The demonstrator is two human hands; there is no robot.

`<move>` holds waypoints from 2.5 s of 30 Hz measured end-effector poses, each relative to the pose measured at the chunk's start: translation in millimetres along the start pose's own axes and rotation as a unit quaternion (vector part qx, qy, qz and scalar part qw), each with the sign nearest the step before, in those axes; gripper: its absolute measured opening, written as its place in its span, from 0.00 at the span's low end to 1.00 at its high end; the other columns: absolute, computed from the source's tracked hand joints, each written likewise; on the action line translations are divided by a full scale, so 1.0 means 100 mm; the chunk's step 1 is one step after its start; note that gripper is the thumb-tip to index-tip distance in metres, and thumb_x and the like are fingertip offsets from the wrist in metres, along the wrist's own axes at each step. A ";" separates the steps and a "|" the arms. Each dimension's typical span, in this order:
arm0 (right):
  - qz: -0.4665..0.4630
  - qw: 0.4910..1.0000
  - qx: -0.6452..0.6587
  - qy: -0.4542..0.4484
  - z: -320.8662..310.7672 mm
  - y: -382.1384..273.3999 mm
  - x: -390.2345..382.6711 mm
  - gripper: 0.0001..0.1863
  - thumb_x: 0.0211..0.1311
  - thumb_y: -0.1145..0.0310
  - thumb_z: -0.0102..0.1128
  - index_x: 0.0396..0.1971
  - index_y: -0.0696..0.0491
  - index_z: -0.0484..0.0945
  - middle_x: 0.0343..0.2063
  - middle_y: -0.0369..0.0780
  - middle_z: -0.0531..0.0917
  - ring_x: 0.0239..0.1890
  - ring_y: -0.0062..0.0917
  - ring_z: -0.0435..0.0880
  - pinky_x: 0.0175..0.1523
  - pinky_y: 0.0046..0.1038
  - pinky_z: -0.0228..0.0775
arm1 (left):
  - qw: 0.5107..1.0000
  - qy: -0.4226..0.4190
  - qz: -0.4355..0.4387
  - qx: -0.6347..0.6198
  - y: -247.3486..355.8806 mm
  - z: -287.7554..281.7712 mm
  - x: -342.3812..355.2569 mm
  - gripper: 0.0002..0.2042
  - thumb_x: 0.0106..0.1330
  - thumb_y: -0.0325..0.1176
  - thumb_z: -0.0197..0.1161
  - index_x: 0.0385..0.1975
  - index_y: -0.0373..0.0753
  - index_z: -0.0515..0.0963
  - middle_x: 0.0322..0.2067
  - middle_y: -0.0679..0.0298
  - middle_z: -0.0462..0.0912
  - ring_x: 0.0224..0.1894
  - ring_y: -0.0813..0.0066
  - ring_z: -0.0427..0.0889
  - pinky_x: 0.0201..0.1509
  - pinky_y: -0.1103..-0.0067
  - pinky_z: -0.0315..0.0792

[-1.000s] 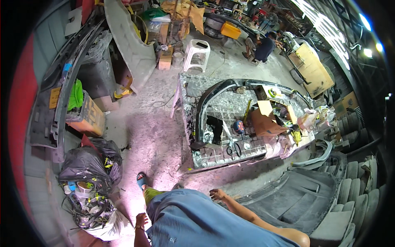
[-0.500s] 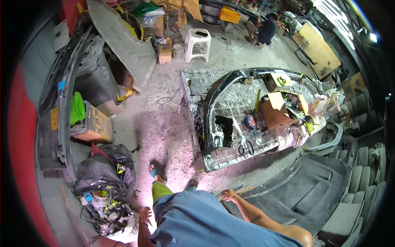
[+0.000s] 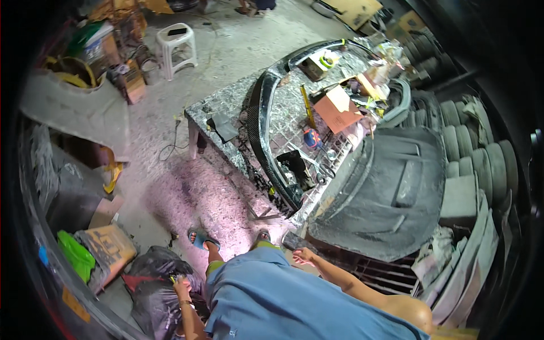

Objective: The person cuts carbon fiber fabric with scissors, fits the piece onto an automotive component by hand, and applies heat to the part using a heat gun.

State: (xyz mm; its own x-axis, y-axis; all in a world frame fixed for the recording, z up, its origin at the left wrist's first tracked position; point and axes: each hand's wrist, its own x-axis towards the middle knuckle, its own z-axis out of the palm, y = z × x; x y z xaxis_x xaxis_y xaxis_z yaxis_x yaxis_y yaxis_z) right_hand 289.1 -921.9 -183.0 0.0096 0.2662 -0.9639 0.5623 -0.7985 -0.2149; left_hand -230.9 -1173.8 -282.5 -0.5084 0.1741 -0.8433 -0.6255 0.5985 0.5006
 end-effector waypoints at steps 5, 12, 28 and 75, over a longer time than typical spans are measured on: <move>-0.024 1.000 0.008 0.001 0.67 0.13 -0.16 0.14 0.62 0.58 0.55 0.43 0.47 0.78 0.32 0.34 0.82 0.29 0.21 0.81 0.27 0.25 0.70 | 0.979 -0.127 0.002 0.159 1.10 -0.04 0.63 0.06 0.62 0.37 0.54 0.30 0.43 0.74 0.28 0.68 0.75 0.25 0.80 0.75 0.21 0.85 0.65; -0.097 0.995 -0.023 0.000 1.31 0.03 0.18 0.16 0.58 0.58 0.54 0.43 0.49 0.79 0.36 0.37 0.83 0.32 0.25 0.84 0.28 0.30 0.74 | 0.920 -0.189 0.155 0.307 2.46 0.51 1.13 0.10 0.63 0.41 0.60 0.27 0.40 0.76 0.24 0.67 0.75 0.25 0.76 0.73 0.30 0.76 0.71; -0.032 0.950 0.244 0.194 2.63 -1.32 0.44 0.22 0.57 0.53 0.52 0.37 0.56 0.83 0.27 0.44 0.85 0.23 0.28 0.83 0.26 0.31 0.75 | 0.747 -0.364 0.113 0.546 4.22 1.25 1.80 0.09 0.65 0.40 0.58 0.34 0.43 0.71 0.26 0.64 0.76 0.26 0.74 0.75 0.24 0.76 0.71; -0.441 0.884 -0.129 -0.083 2.09 -2.83 -0.05 0.28 0.64 0.51 0.46 0.54 0.58 0.72 0.52 0.53 0.75 0.56 0.45 0.73 0.61 0.38 0.63 | 0.613 -0.190 0.329 0.693 4.51 2.38 0.30 0.21 0.59 0.49 0.63 0.20 0.32 0.76 0.18 0.56 0.80 0.22 0.62 0.79 0.27 0.66 0.70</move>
State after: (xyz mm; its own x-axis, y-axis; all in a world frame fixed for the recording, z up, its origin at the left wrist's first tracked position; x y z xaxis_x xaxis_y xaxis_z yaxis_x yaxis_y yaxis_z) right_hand -43.0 -809.7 -150.1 -0.6367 0.6234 -0.4539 0.4610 -0.1641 -0.8721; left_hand -387.0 -713.1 -128.3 -0.0411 0.7464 -0.6642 0.8782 0.3440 0.3322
